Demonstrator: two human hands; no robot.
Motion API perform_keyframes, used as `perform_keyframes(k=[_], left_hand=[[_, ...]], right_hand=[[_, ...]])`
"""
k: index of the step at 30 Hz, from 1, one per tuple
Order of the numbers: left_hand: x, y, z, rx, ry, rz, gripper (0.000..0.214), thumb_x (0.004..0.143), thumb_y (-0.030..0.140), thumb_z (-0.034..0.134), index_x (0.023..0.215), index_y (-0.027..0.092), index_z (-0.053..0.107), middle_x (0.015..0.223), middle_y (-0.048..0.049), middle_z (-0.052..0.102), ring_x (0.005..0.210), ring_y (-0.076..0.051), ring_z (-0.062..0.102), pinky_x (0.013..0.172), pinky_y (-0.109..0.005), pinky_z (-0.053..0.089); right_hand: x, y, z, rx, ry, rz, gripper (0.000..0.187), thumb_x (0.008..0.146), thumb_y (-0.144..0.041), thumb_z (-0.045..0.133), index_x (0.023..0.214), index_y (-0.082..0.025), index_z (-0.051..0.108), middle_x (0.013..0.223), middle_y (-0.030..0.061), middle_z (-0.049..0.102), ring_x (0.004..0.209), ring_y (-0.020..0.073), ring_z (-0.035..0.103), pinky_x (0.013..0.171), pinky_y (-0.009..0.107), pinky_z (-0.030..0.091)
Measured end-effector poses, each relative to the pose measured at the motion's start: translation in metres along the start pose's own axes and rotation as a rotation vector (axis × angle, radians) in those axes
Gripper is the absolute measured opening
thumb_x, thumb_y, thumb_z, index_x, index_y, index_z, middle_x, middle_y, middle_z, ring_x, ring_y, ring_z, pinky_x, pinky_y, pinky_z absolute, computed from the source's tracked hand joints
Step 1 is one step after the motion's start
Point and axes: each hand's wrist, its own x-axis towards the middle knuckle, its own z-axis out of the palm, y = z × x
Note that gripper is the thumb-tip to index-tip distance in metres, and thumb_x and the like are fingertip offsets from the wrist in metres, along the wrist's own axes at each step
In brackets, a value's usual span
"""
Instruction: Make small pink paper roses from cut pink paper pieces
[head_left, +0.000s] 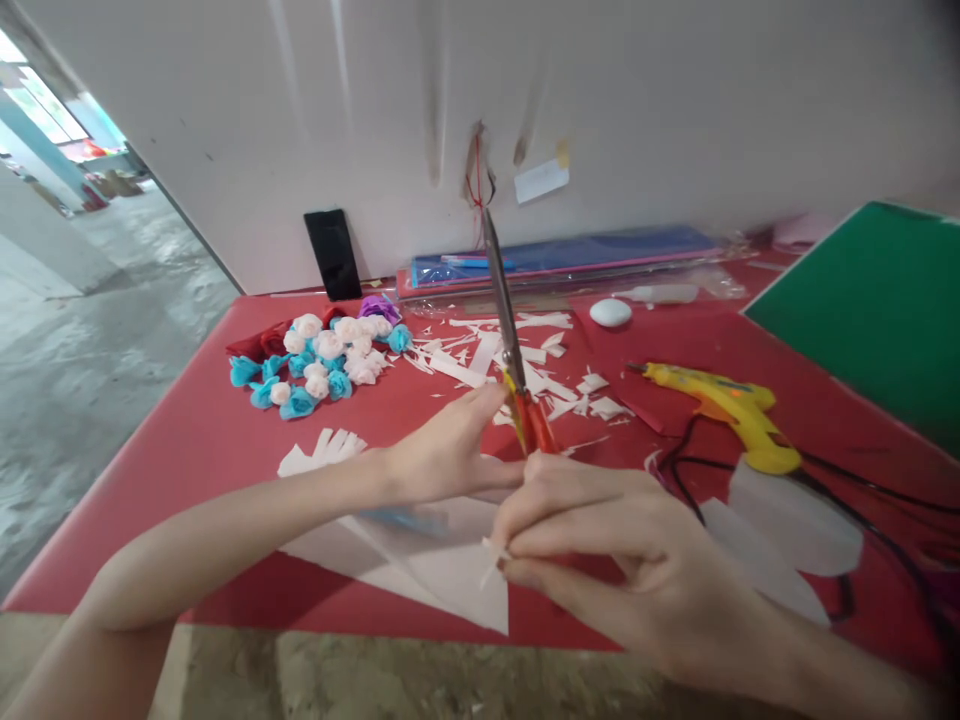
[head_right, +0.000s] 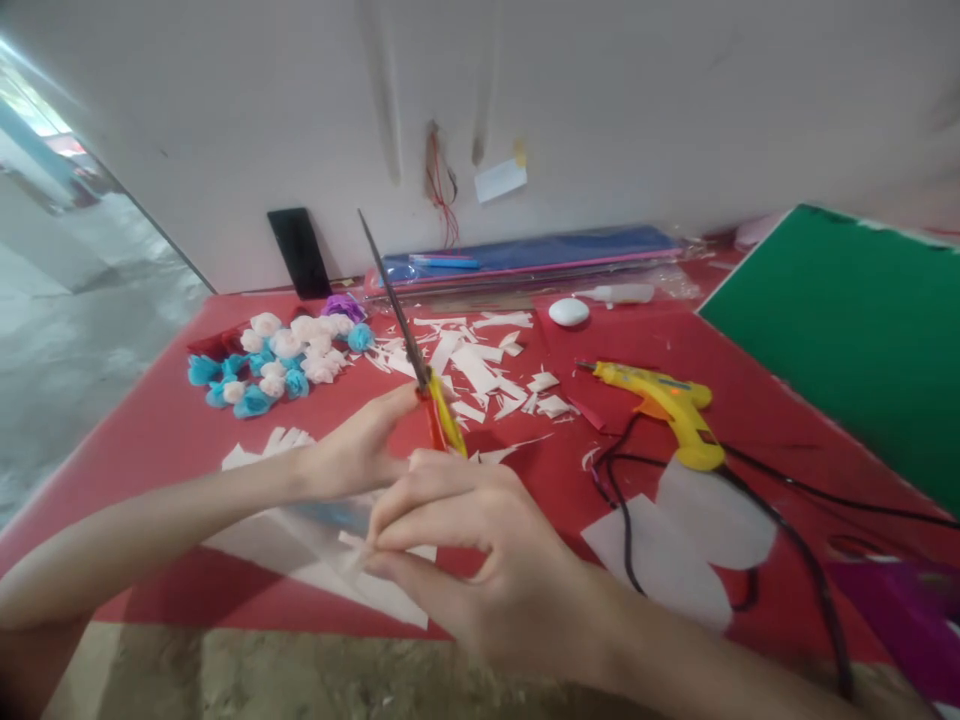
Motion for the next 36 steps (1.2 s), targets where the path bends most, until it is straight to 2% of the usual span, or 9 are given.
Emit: perform_keyframes(k=[4, 8, 13, 19, 22, 25, 28, 32, 36], left_hand=[[0.027, 0.005, -0.001, -0.054, 0.069, 0.105, 0.004, 0.076, 0.014, 0.052, 0.075, 0.014, 0.049, 0.079, -0.0012, 0.055, 0.08, -0.015, 0.052, 0.083, -0.035, 0.043], [0.059, 0.002, 0.013, -0.076, 0.061, 0.015, 0.015, 0.07, 0.007, 0.052, 0.067, 0.016, 0.041, 0.073, 0.0011, 0.047, 0.08, -0.016, 0.048, 0.084, -0.034, 0.041], [0.074, -0.012, 0.046, -0.263, -0.025, -0.075, 0.013, 0.073, 0.011, 0.049, 0.067, 0.017, 0.039, 0.06, 0.0048, 0.038, 0.063, -0.012, 0.048, 0.065, -0.029, 0.044], [0.035, -0.027, 0.053, -0.539, 0.023, -0.082, 0.017, 0.086, 0.029, 0.032, 0.072, 0.019, 0.032, 0.059, 0.0046, 0.037, 0.051, -0.008, 0.04, 0.051, -0.023, 0.04], [0.008, -0.039, 0.049, -0.638, 0.08, -0.099, 0.025, 0.086, 0.042, 0.029, 0.073, 0.02, 0.029, 0.057, 0.0044, 0.035, 0.049, -0.009, 0.037, 0.049, -0.024, 0.037], [-0.019, -0.048, 0.046, -0.693, 0.097, -0.131, 0.033, 0.083, 0.051, 0.036, 0.074, 0.02, 0.029, 0.056, 0.005, 0.034, 0.048, -0.008, 0.036, 0.047, -0.023, 0.036], [-0.041, -0.049, 0.041, -0.718, 0.082, -0.178, 0.034, 0.082, 0.051, 0.04, 0.074, 0.019, 0.032, 0.057, 0.0062, 0.031, 0.046, -0.006, 0.033, 0.045, -0.019, 0.033], [-0.056, -0.037, 0.03, -0.713, 0.03, -0.243, 0.025, 0.082, 0.04, 0.047, 0.08, 0.016, 0.042, 0.061, 0.0047, 0.038, 0.045, -0.003, 0.035, 0.042, -0.016, 0.034], [-0.061, -0.028, 0.029, -0.759, -0.031, -0.244, 0.025, 0.083, 0.037, 0.047, 0.086, 0.013, 0.049, 0.078, -0.002, 0.047, 0.048, -0.004, 0.048, 0.046, -0.017, 0.042]], right_hand=[[0.011, -0.003, -0.009, -0.066, 0.057, -0.025, 0.016, 0.07, -0.009, 0.062, 0.061, -0.022, 0.066, 0.063, -0.0019, 0.068, 0.056, 0.011, 0.061, 0.068, 0.025, 0.05], [0.012, 0.005, -0.023, -0.125, 0.088, 0.134, 0.012, 0.073, -0.023, 0.062, 0.061, -0.025, 0.066, 0.066, -0.0011, 0.068, 0.065, 0.0152, 0.062, 0.058, 0.023, 0.049], [0.0, 0.015, -0.029, -0.12, 0.102, 0.281, 0.011, 0.071, -0.032, 0.065, 0.061, -0.028, 0.067, 0.064, -0.0023, 0.068, 0.062, 0.015, 0.06, 0.062, 0.024, 0.049], [-0.015, 0.013, -0.025, 0.023, 0.023, 0.169, 0.013, 0.065, -0.017, 0.07, 0.064, -0.031, 0.069, 0.059, -0.0037, 0.066, 0.059, 0.0156, 0.059, 0.064, 0.026, 0.052], [-0.02, 0.014, -0.025, 0.067, 0.129, 0.215, 0.018, 0.06, -0.02, 0.073, 0.068, -0.036, 0.071, 0.059, -0.0032, 0.068, 0.06, 0.0179, 0.06, 0.061, 0.027, 0.053], [-0.025, 0.02, -0.027, 0.076, 0.381, 0.458, 0.009, 0.058, -0.029, 0.073, 0.058, -0.038, 0.07, 0.064, -0.0016, 0.068, 0.067, 0.0198, 0.062, 0.058, 0.025, 0.054], [-0.024, 0.024, -0.028, 0.089, 0.504, 0.614, 0.005, 0.062, -0.036, 0.069, 0.058, -0.035, 0.071, 0.074, 0.0011, 0.068, 0.077, 0.0227, 0.062, 0.064, 0.029, 0.055], [-0.01, 0.023, -0.031, 0.246, 0.56, 0.576, 0.008, 0.067, -0.031, 0.065, 0.062, -0.033, 0.07, 0.074, 0.0005, 0.066, 0.077, 0.0229, 0.062, 0.076, 0.037, 0.053], [0.007, 0.02, -0.038, 0.26, 0.603, 0.569, 0.024, 0.073, -0.018, 0.056, 0.057, -0.031, 0.069, 0.064, -0.0014, 0.063, 0.068, 0.0166, 0.061, 0.081, 0.034, 0.05]])
